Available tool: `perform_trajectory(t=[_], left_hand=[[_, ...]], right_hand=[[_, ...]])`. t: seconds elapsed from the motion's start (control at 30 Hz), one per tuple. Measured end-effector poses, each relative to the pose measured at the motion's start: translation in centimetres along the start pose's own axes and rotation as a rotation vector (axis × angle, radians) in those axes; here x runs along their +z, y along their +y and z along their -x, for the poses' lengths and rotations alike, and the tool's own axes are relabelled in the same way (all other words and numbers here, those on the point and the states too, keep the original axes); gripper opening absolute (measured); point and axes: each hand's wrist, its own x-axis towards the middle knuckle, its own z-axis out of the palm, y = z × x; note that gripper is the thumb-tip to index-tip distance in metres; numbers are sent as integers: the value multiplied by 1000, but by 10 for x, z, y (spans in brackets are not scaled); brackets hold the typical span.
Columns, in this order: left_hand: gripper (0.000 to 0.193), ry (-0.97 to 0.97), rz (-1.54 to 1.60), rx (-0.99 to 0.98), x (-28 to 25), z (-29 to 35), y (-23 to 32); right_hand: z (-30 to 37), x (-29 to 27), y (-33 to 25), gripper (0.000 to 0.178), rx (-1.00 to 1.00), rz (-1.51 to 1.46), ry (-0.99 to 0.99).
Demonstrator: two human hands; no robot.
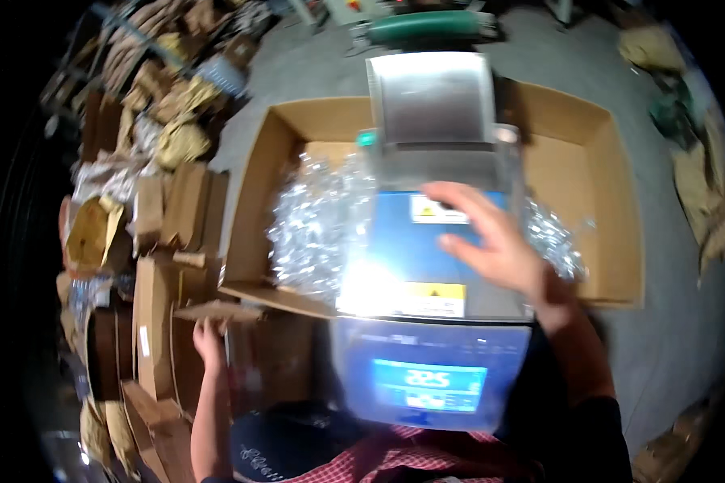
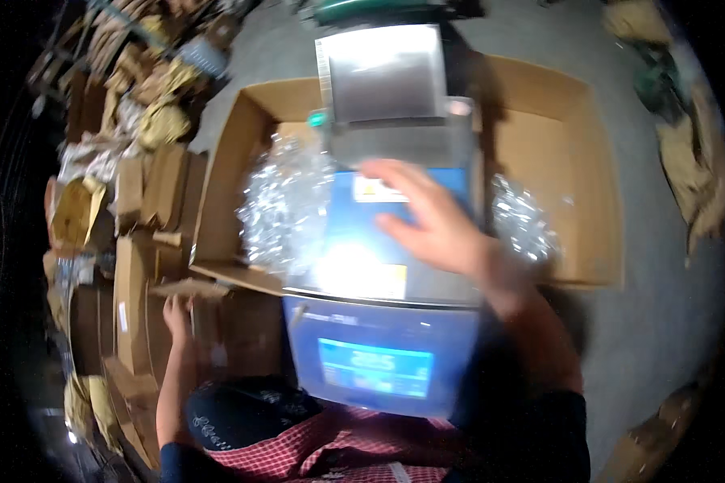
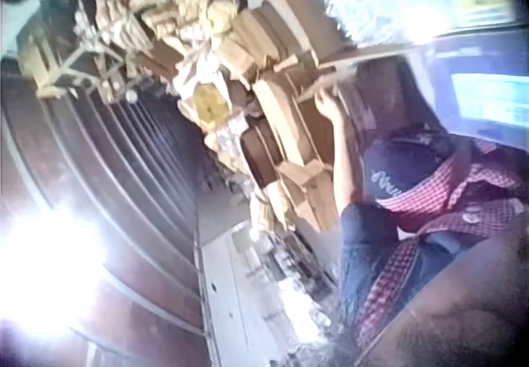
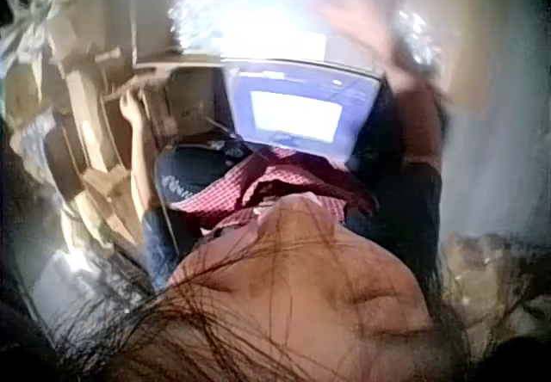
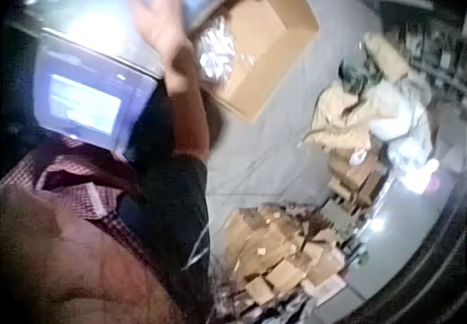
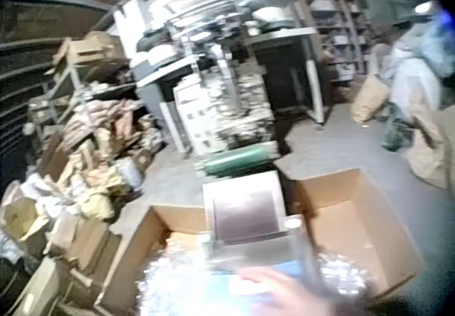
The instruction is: The person takes a small plastic bag containing screws, moves to an electronic scale to check the weight, and then places the bag into a cardboard box with bubble wrap.
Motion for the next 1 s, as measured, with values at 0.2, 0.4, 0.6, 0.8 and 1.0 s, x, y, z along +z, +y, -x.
perform_trajectory(t=[0.2,0.4,0.6,0.8,1.0], left_hand=[[48,-93,-740,369,96,-37,86],[34,-705,-788,519,232,-86,80],[71,-1225,-1016,662,333,-80,-1],[25,-1211,-487,91,288,-128,65],[31,-1211,43,-67,209,-133,123]], right_hand=[[-10,-6,-25,32,86,307,-99],[-17,16,-38,26,78,445,-80],[-21,29,-43,30,123,645,-63],[-33,39,-46,25,250,413,62],[-108,80,-66,26,193,190,2]])
